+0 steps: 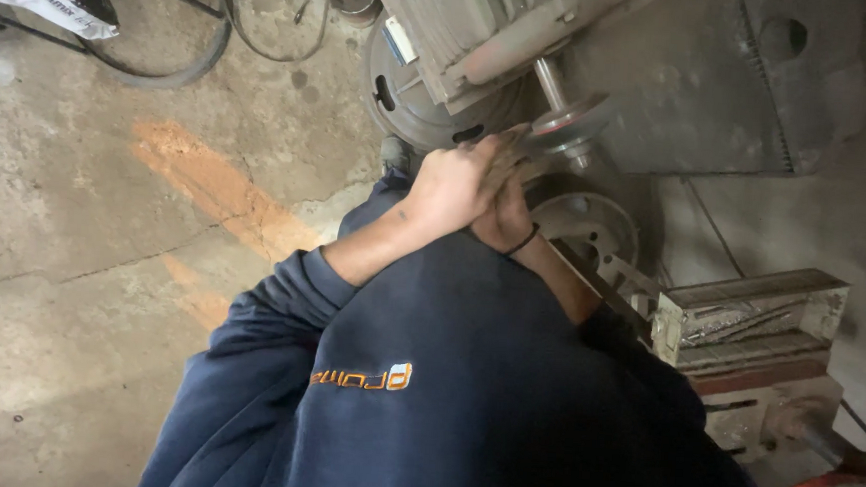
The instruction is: Polishing a circular metal part using a bench grinder.
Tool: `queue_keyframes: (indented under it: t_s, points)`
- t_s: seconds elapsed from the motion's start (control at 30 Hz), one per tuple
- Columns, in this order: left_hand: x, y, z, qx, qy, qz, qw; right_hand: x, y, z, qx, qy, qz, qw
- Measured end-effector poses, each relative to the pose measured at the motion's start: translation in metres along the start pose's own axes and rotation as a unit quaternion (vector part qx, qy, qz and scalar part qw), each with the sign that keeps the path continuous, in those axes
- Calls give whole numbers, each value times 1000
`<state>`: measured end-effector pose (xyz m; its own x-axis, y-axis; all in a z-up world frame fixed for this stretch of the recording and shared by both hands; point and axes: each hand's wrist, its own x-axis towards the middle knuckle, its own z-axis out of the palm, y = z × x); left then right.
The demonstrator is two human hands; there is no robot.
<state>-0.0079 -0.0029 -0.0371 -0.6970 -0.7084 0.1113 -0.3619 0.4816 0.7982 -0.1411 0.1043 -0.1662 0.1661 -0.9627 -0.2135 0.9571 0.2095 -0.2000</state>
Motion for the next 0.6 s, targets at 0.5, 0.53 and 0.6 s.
queue_keyframes:
  t_s: [0.5,0.53,0.6]
  points:
    - [-41,-31,-13,-137,2,145,980,-2,11,10,-201,-41,-142,968]
    - [-40,-31,-9,-137,2,146,980,1,10,21,-201,-41,-143,968]
    - [-41,-32,0,-145,44,146,978,4,7,42,-188,-116,-117,968]
